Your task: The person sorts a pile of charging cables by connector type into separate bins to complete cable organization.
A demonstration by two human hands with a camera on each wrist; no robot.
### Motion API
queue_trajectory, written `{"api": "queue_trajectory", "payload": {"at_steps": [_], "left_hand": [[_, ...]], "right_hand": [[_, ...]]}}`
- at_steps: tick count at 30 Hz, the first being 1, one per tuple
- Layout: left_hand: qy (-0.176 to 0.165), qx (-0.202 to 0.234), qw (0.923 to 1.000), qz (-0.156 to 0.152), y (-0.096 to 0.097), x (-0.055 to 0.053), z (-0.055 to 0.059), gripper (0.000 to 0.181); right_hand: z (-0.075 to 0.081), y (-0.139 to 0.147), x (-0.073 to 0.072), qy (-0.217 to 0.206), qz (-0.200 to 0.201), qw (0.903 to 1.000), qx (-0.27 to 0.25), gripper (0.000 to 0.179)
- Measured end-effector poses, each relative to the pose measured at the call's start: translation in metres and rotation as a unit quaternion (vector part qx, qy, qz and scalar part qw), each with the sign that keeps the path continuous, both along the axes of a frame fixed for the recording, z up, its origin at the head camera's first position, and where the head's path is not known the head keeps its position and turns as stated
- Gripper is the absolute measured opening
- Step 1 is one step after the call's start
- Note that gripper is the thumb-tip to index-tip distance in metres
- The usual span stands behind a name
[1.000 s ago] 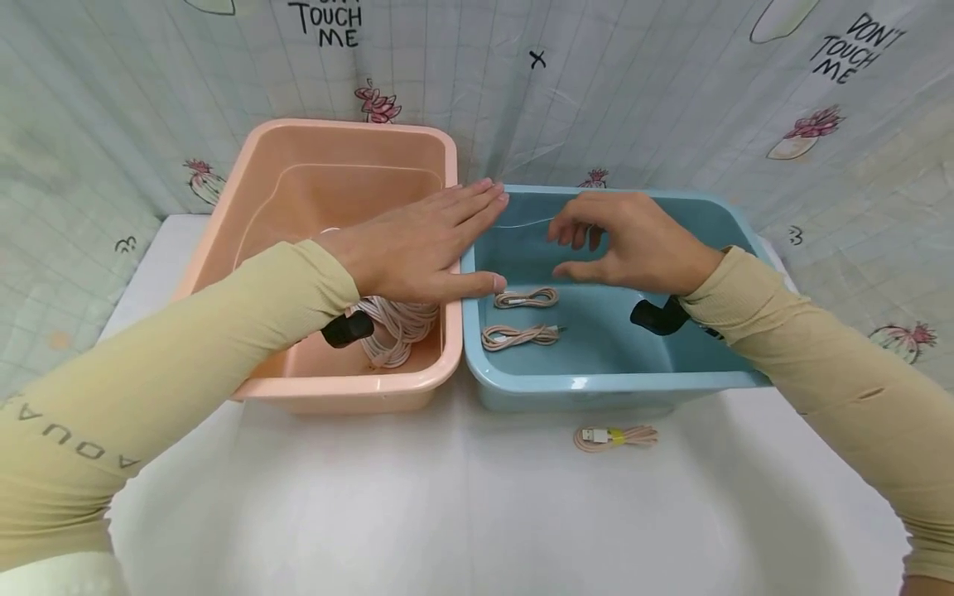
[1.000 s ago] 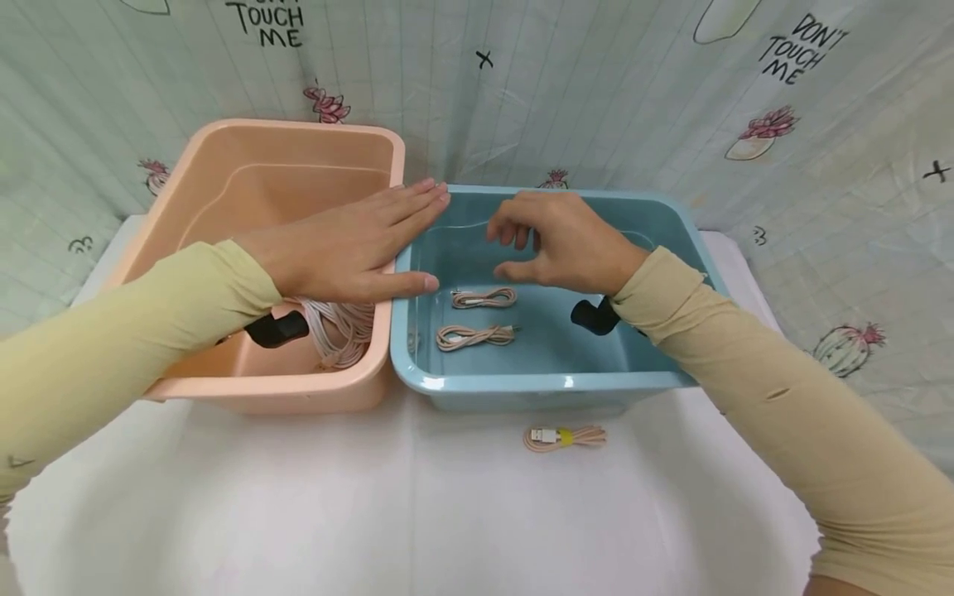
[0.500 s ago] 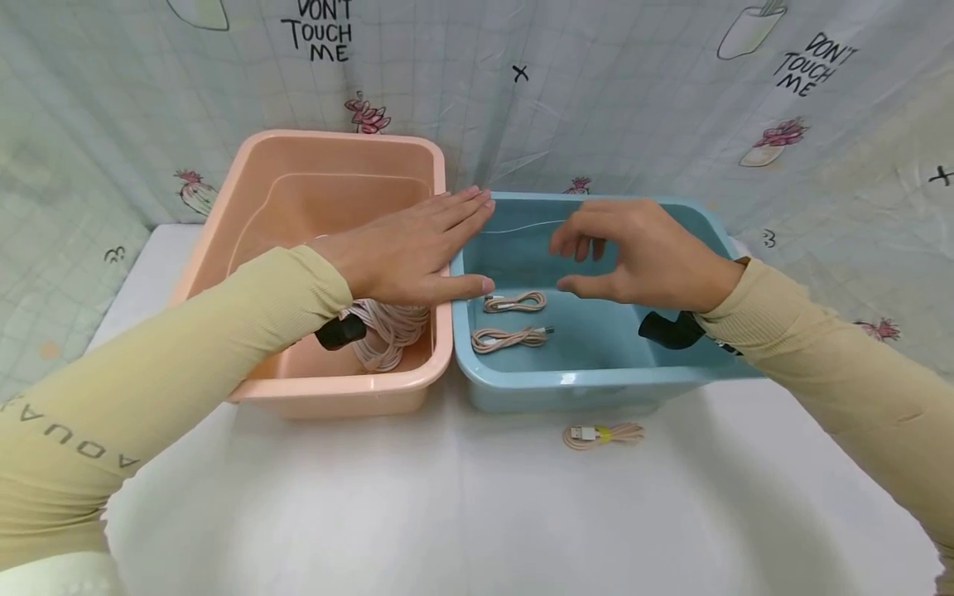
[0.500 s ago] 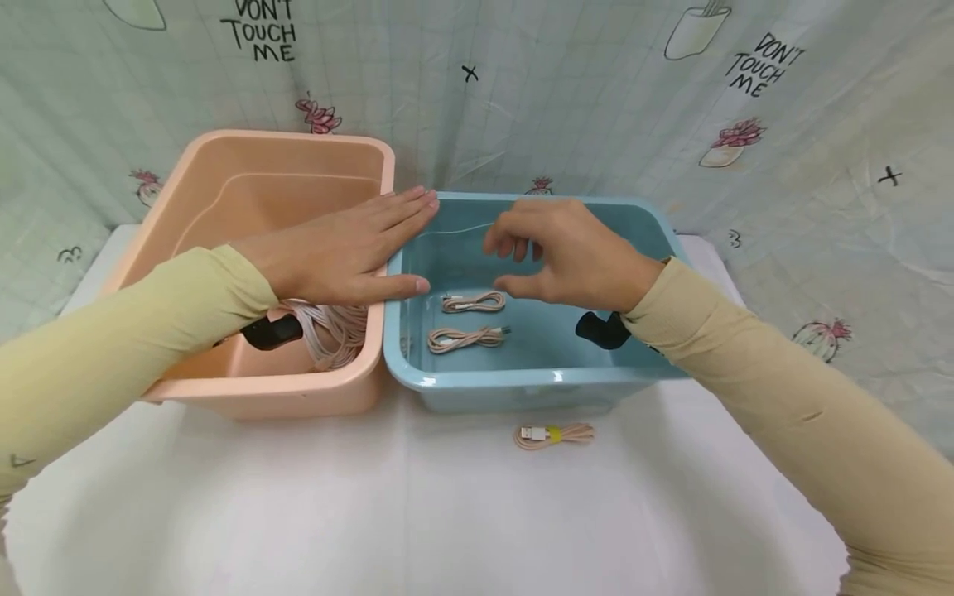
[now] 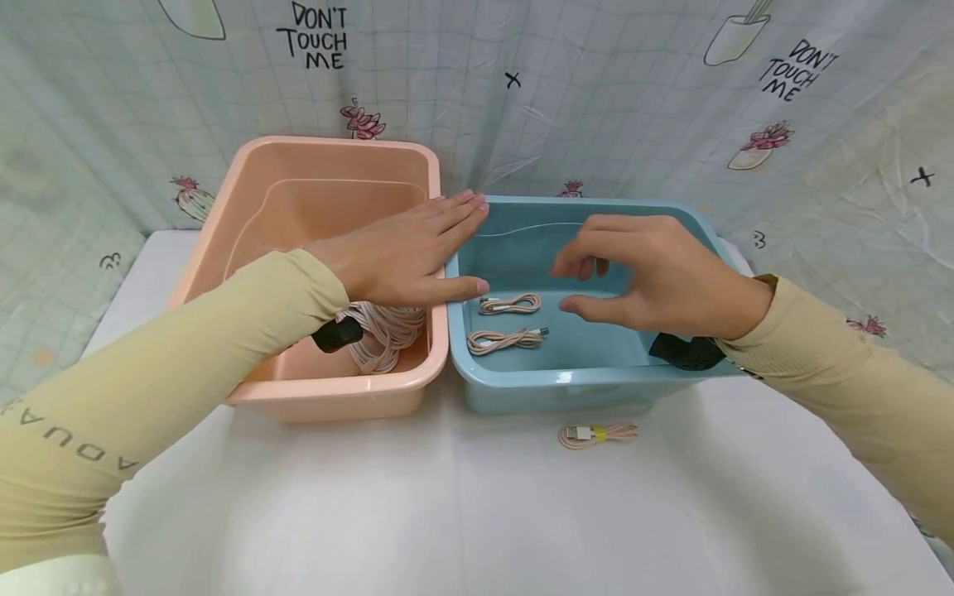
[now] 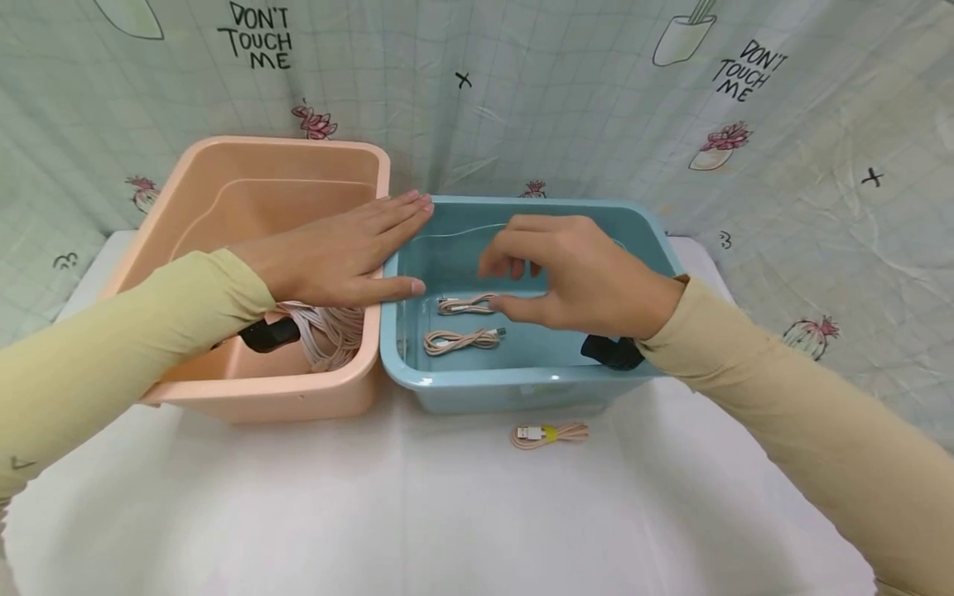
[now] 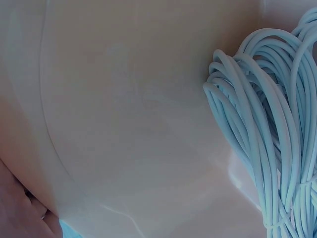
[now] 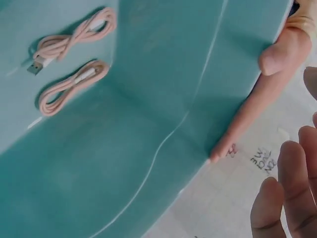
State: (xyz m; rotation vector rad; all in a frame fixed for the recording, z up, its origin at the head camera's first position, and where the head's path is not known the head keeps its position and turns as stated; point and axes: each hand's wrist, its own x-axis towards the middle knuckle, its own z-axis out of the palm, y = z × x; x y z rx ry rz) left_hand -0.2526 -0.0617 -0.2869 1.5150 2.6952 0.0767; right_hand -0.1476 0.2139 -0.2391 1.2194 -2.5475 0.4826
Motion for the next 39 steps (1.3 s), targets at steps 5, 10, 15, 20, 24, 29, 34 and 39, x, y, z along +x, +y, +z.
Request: {"api": "queue_trajectory", "payload": {"at_steps": [5,10,15,20,24,29,34,39], "left_hand": [[-0.001,-0.001,1.0000,-0.001,0.000,0.000,-0.001,0.094],[-0.004,0.000,1.0000,0.000,-0.001,-0.001,-0.001,0.093],[-0.006,-0.003,1.0000,0.000,0.000,-0.001,0.000,0.094],[-0.007,-0.007,1.0000,0.001,0.001,-0.001,0.001,0.094],[-0.010,-0.010,0.9999,0.005,0.000,-0.001,0.000,0.094],[-0.009,-0.007,0.9999,0.003,0.000,-0.002,-0.001,0.094],[-0.006,-0.008,1.0000,0.001,0.000,-0.002,-0.001,0.094],[-0.002,-0.008,1.0000,0.000,0.001,-0.002,-0.001,0.094]], "right_hand": [[0.003,-0.001,0.009,-0.001,0.021,0.9998,-0.005,0.028],[0.004,-0.002,0.019,-0.010,0.034,0.9994,-0.007,0.026],[0.001,-0.002,0.031,-0.019,0.052,0.9984,-0.008,0.021],[-0.004,-0.002,0.042,-0.020,0.076,0.9969,-0.008,0.016],[-0.008,-0.004,0.049,-0.021,0.094,0.9953,-0.011,0.013],[-0.012,-0.009,0.057,-0.027,0.115,0.9930,-0.010,0.013],[-0.018,-0.012,0.067,-0.045,0.113,0.9925,0.011,0.019],[-0.024,-0.014,0.074,-0.073,0.105,0.9912,0.037,0.023]]}}
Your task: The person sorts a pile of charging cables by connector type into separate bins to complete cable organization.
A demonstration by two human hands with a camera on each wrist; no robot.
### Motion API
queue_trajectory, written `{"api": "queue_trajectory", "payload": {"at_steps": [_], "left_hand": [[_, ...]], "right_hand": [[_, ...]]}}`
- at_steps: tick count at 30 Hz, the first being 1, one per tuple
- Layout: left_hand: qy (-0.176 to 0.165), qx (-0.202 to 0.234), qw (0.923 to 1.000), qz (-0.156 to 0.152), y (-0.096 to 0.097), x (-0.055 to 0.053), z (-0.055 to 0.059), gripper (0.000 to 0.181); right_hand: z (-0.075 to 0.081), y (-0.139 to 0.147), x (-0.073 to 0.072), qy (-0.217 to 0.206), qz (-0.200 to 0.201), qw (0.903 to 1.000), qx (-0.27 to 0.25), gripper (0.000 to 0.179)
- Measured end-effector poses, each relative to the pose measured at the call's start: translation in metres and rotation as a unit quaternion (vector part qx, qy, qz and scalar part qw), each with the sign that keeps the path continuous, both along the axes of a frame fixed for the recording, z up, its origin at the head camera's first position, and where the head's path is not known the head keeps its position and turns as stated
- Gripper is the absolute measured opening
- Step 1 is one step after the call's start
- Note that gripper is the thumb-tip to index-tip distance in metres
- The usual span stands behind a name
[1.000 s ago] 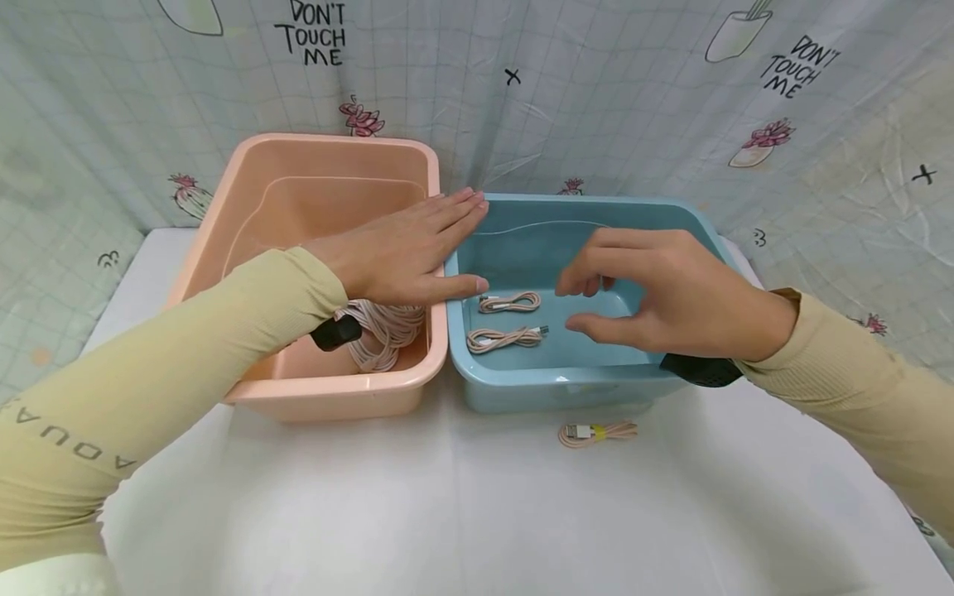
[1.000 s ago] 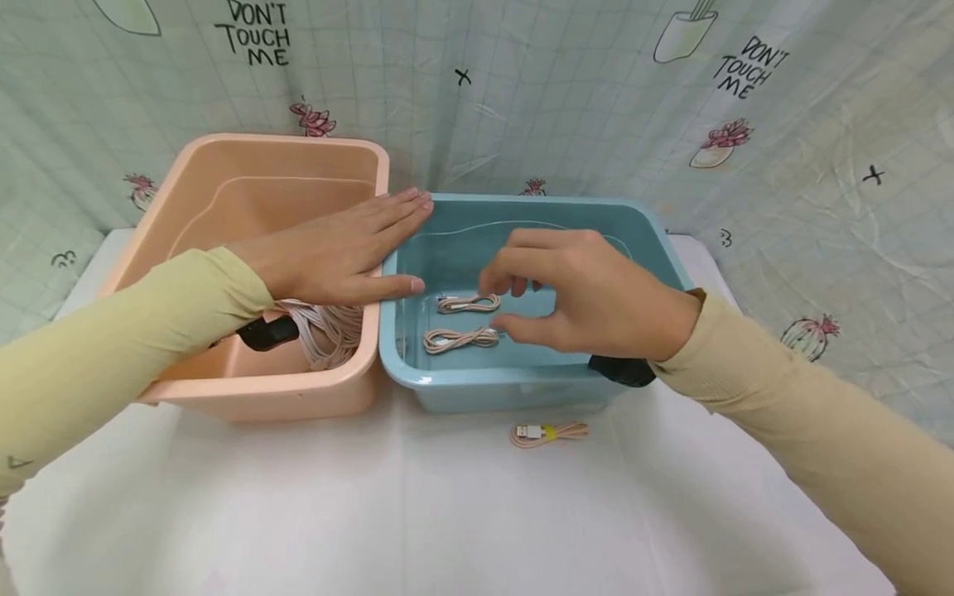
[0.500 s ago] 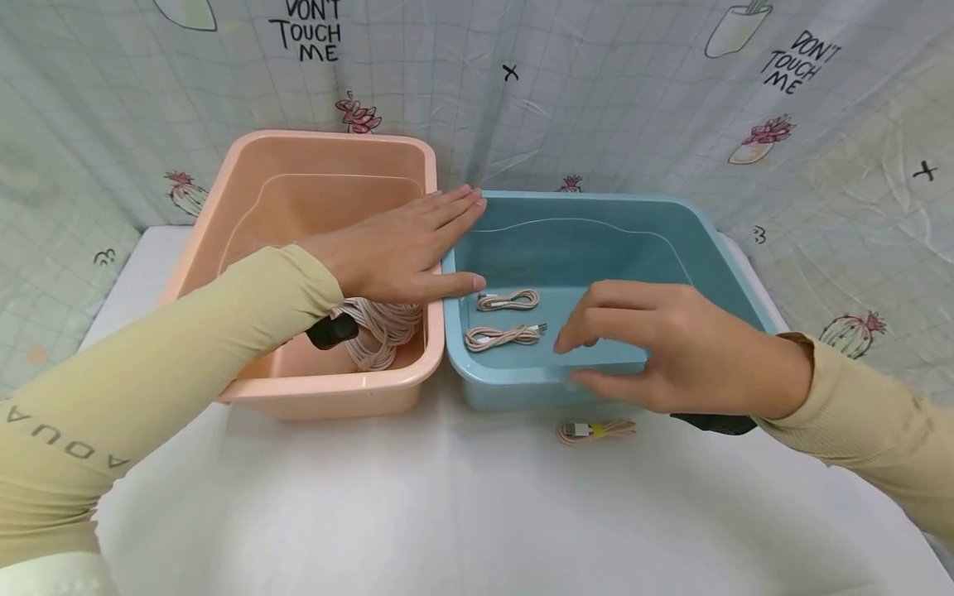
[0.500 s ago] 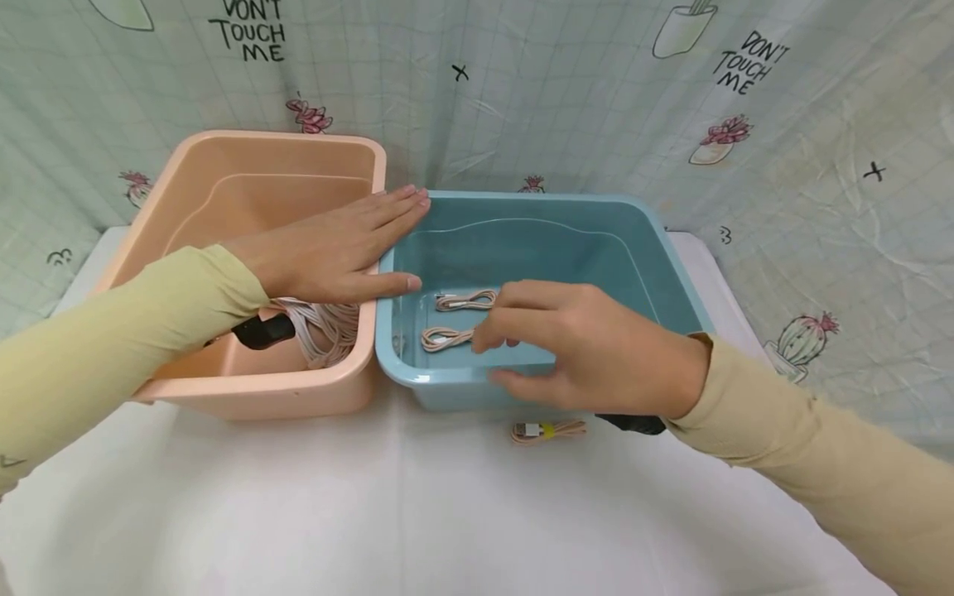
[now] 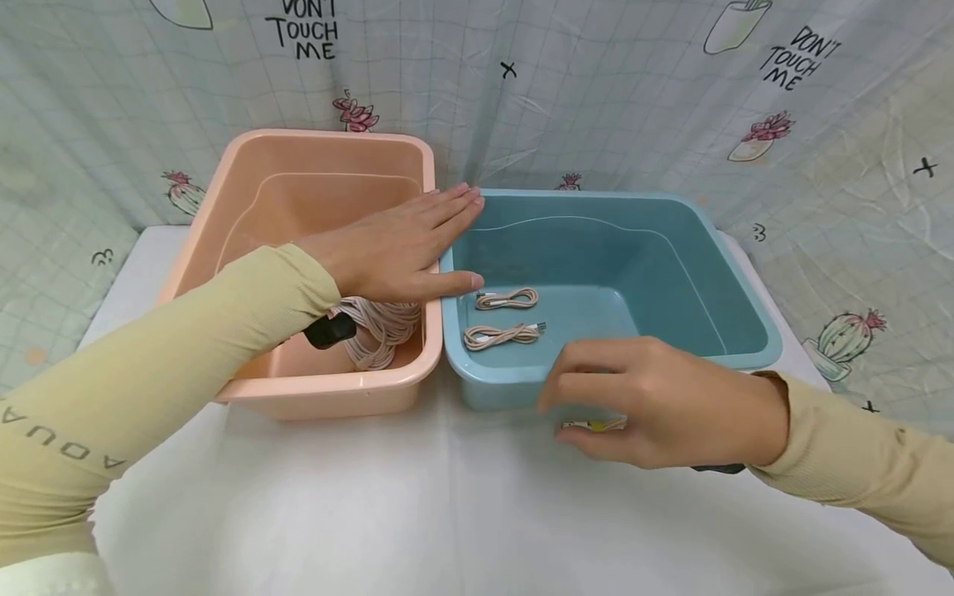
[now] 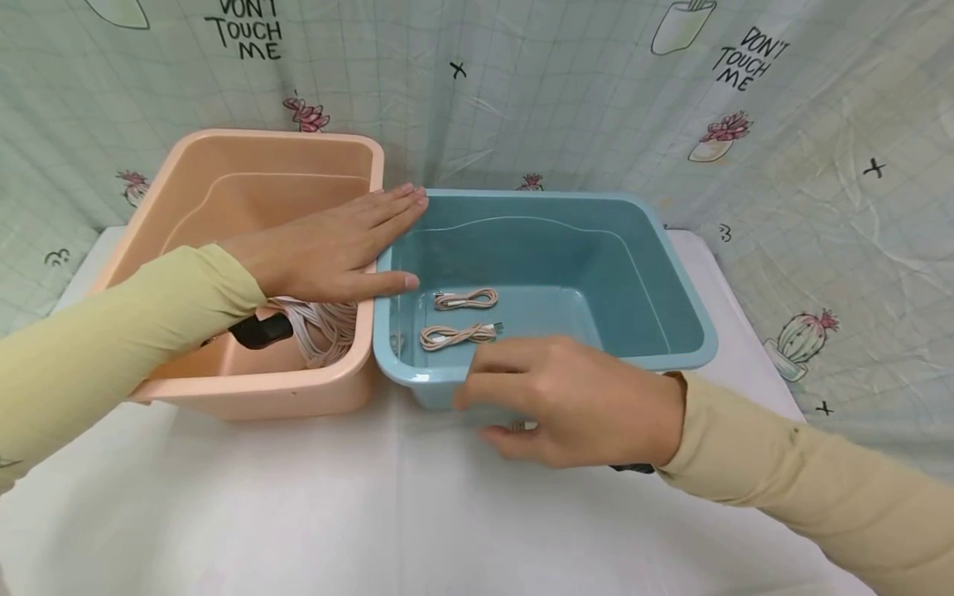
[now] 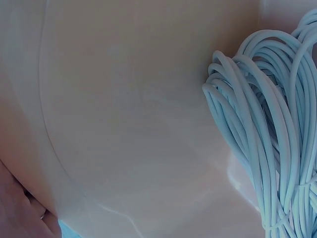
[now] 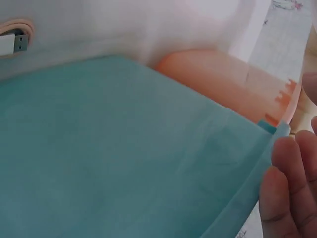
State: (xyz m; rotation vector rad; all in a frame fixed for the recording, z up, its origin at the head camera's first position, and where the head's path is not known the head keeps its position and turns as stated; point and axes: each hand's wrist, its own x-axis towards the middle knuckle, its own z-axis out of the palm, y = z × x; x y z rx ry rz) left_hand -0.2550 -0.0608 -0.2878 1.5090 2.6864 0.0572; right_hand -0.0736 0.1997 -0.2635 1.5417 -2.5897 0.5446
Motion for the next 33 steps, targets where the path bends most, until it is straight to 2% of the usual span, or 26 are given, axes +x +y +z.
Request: {"api": "queue_trajectory", "payload": {"at_steps": [8,12,15,18,33], "left_hand": [[0.001,-0.001,1.0000,0.001,0.000,0.000,0.000,0.094],[0.002,-0.004,1.0000,0.003,0.000,0.000,0.001,0.094],[0.000,-0.005,1.0000,0.004,0.000,0.000,0.000,0.094],[-0.002,-0.004,1.0000,0.005,-0.001,0.000,0.000,0.094],[0.004,-0.002,1.0000,0.002,0.000,0.000,0.000,0.094]], "right_hand": [[-0.012,-0.005,0.013,0.015,0.026,0.9994,0.017,0.034],[-0.022,-0.004,0.016,-0.014,0.033,0.9990,0.026,0.036],[-0.031,-0.001,0.016,-0.039,0.028,0.9982,0.037,0.035],[-0.040,0.003,0.016,-0.048,0.019,0.9977,0.046,0.034],[-0.088,0.026,0.009,-0.042,-0.042,0.9939,0.093,0.039]]}}
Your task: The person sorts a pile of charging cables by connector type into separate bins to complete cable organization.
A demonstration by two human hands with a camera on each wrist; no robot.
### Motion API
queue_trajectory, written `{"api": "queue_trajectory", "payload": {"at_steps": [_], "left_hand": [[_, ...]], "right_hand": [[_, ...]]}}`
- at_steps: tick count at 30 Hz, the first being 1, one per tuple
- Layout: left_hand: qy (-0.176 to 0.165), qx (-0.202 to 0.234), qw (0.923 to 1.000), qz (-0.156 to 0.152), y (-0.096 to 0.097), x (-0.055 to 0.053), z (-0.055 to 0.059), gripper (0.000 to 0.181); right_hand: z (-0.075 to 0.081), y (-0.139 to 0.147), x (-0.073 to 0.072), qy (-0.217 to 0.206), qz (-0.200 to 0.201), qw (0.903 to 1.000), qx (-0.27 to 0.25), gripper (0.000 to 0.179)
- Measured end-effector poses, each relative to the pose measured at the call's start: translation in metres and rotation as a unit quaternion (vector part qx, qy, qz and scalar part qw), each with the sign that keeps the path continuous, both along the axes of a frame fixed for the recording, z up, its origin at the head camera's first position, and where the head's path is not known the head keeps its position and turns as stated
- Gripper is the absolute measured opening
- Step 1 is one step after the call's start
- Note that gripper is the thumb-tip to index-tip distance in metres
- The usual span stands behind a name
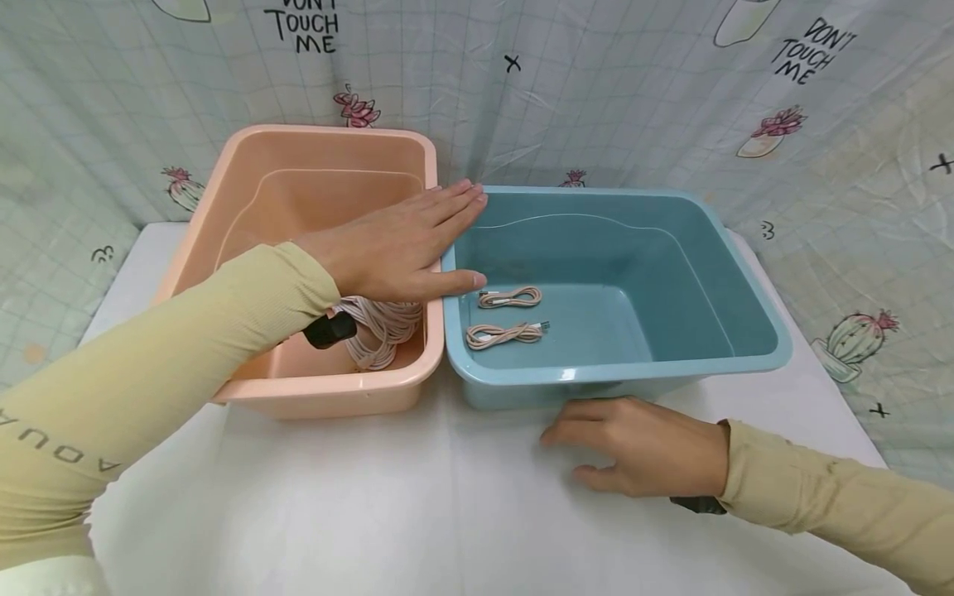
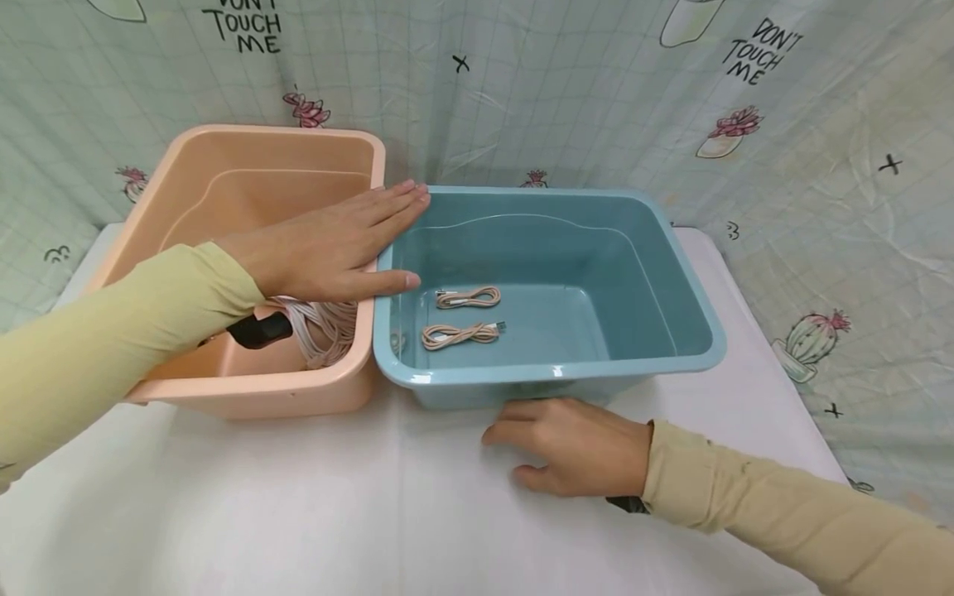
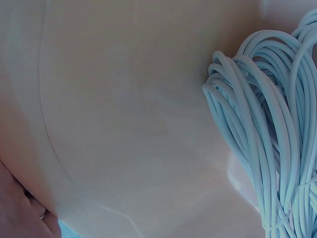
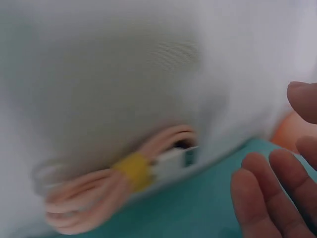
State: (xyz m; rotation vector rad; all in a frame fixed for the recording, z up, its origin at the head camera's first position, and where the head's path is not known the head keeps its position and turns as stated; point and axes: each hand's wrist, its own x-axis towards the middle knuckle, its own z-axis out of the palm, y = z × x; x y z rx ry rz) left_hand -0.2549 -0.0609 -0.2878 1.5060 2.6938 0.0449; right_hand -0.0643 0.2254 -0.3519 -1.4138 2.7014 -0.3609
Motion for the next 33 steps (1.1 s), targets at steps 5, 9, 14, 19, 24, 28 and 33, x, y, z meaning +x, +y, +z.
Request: {"api": "queue_trajectory", "payload": {"at_steps": [5,9,14,19,24,28,33], "left_hand": [[0.003,0.000,1.0000,-0.003,0.000,0.000,0.000,0.094],[0.002,0.001,1.0000,-0.003,0.000,-0.001,0.000,0.094],[0.000,-0.001,1.0000,-0.001,0.000,-0.001,0.000,0.093],[-0.003,-0.001,1.0000,0.001,0.000,0.000,0.000,0.093],[-0.006,0.003,1.0000,-0.001,0.000,0.000,0.000,0.093],[-0.006,0.002,1.0000,-0.001,0.000,-0.001,0.000,0.093],[-0.006,0.002,1.0000,0.000,0.000,0.000,0.001,0.093]], "right_hand": [[-0.010,0.009,-0.003,0.003,-0.007,0.9999,0.015,0.039],[-0.014,0.013,-0.003,0.008,-0.031,0.9990,0.031,0.039],[-0.019,0.015,-0.002,0.020,-0.063,0.9961,0.058,0.042],[-0.023,0.018,0.000,0.026,-0.084,0.9928,0.081,0.040],[-0.026,0.020,0.001,0.040,-0.097,0.9897,0.097,0.037],[-0.027,0.021,0.001,0.040,-0.100,0.9894,0.098,0.032],[-0.029,0.022,0.000,0.025,-0.090,0.9919,0.086,0.022]]}}
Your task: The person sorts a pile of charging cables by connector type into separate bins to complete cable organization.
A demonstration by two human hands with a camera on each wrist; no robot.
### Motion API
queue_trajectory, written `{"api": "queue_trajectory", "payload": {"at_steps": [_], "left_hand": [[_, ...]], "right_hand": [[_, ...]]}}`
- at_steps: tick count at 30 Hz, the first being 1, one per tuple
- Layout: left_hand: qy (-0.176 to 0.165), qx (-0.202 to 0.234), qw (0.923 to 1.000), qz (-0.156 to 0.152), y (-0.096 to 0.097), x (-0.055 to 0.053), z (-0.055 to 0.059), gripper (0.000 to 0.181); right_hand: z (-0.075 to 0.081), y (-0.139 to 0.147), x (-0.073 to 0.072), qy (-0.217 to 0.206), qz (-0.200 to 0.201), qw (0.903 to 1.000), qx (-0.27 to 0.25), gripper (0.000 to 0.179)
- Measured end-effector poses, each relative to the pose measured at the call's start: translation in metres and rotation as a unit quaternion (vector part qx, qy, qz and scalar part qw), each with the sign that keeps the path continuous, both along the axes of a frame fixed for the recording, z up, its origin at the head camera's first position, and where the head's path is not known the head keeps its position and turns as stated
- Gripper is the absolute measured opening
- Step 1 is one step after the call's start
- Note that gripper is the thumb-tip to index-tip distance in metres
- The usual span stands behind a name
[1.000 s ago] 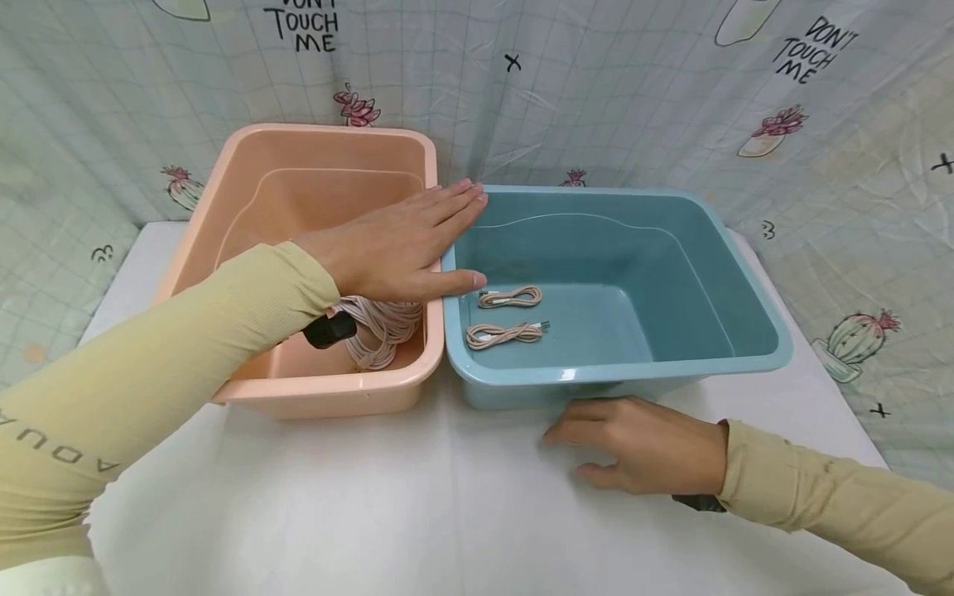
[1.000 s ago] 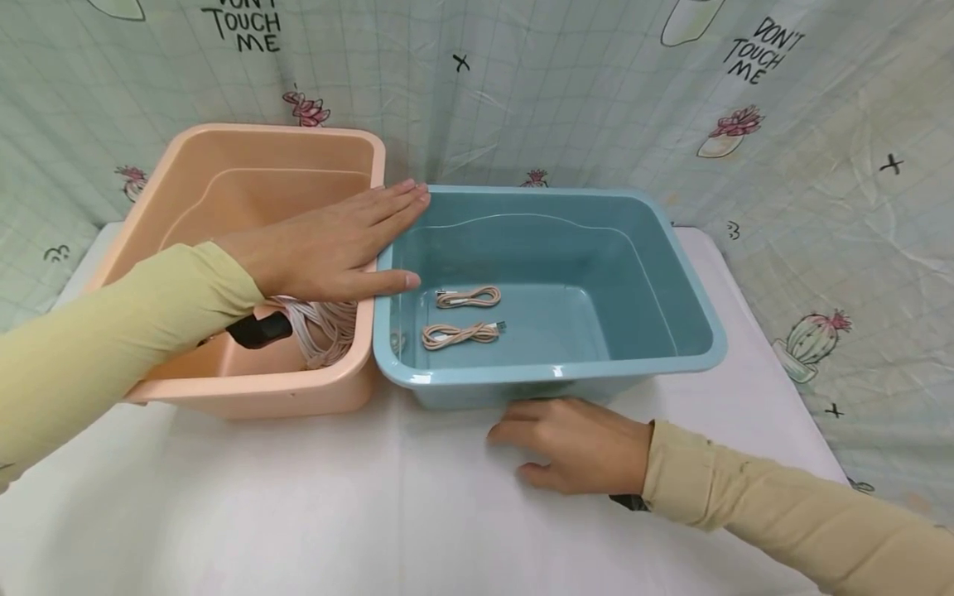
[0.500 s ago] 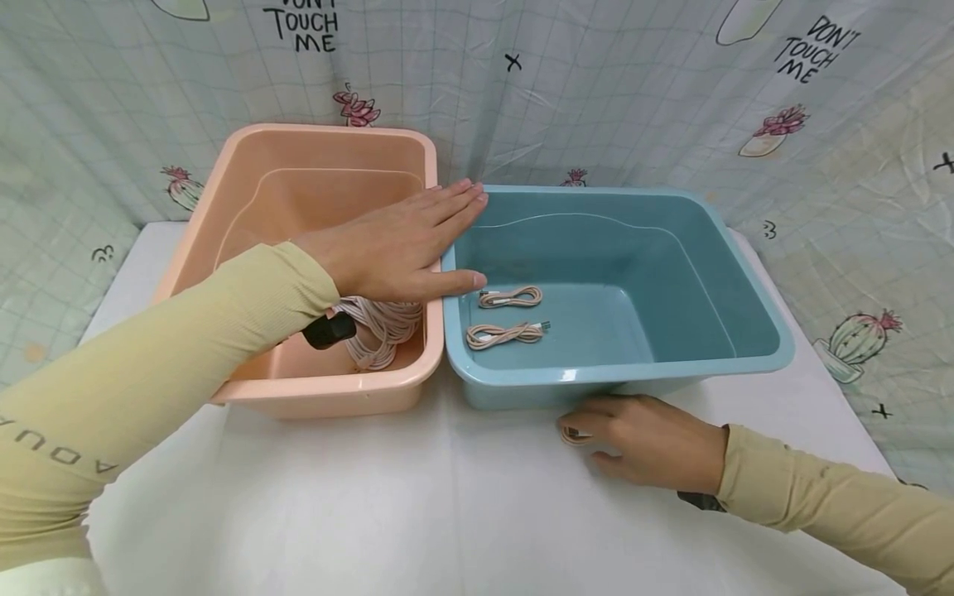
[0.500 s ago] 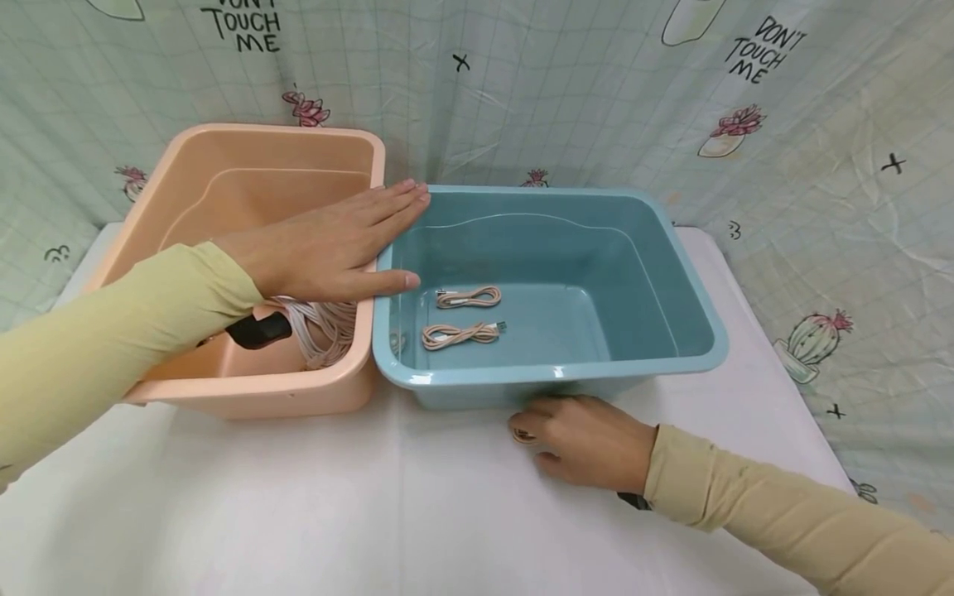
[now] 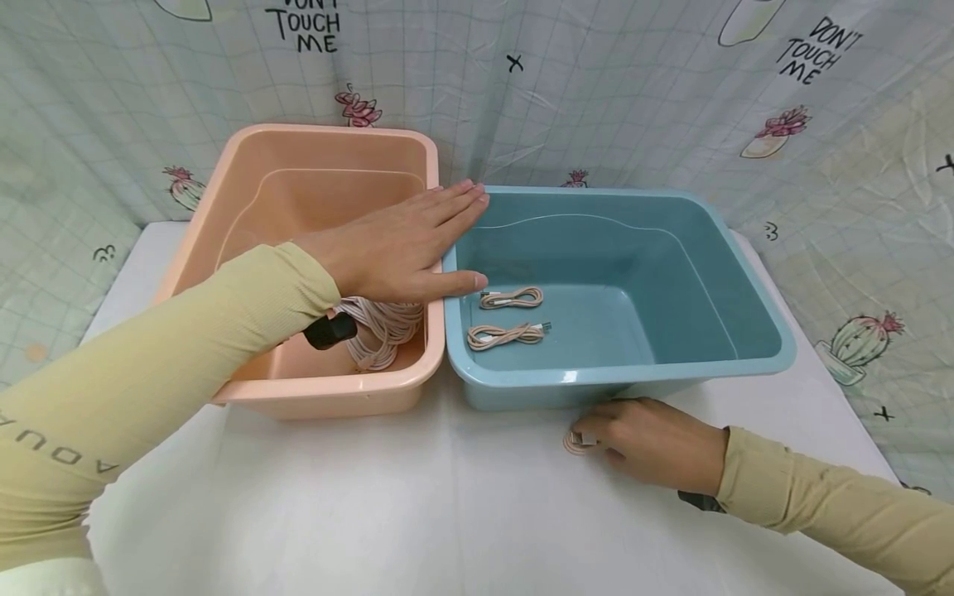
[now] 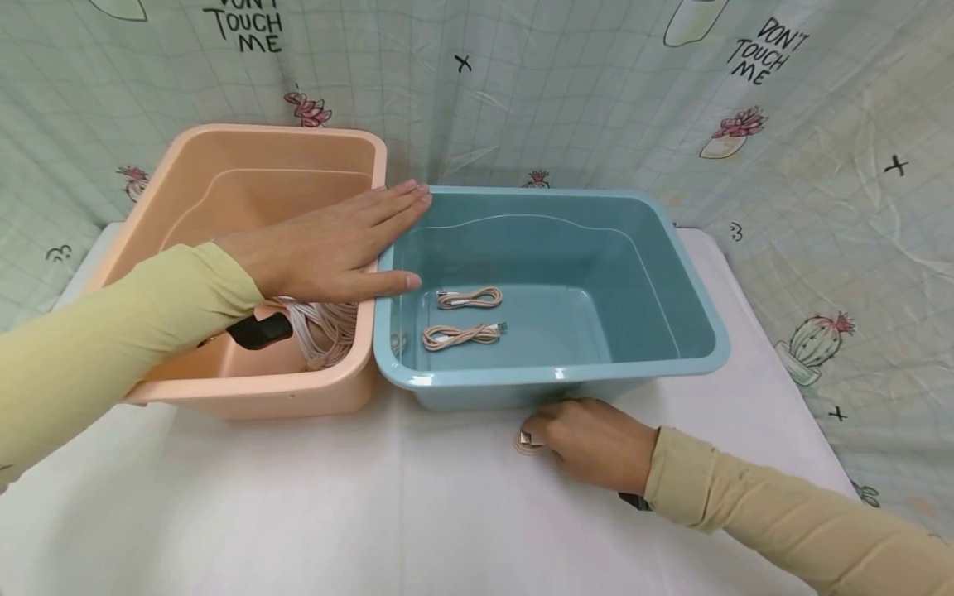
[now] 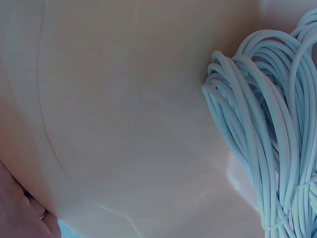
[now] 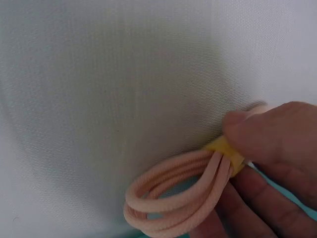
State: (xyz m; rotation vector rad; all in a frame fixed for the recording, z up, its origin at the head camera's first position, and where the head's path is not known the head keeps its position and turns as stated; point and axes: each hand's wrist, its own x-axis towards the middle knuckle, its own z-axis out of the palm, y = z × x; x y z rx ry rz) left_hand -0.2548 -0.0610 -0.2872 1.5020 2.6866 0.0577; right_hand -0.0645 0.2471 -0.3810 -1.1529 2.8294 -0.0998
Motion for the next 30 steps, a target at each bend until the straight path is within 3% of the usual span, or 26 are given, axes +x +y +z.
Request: {"api": "queue_trajectory", "payload": {"at_steps": [15,24,30], "left_hand": [[0.004,0.001,1.0000,-0.001,-0.001,0.000,0.000,0.094],[0.000,0.006,1.0000,-0.003,-0.001,0.000,0.000,0.093],[-0.001,0.004,1.0000,-0.004,-0.001,0.000,0.000,0.093]], "right_hand": [[-0.002,-0.008,-0.002,-0.053,0.017,0.9980,-0.030,0.017],[-0.002,-0.014,-0.002,-0.060,0.041,0.9970,-0.029,0.036],[-0.002,-0.017,-0.002,-0.058,0.053,0.9961,-0.040,0.038]]}}
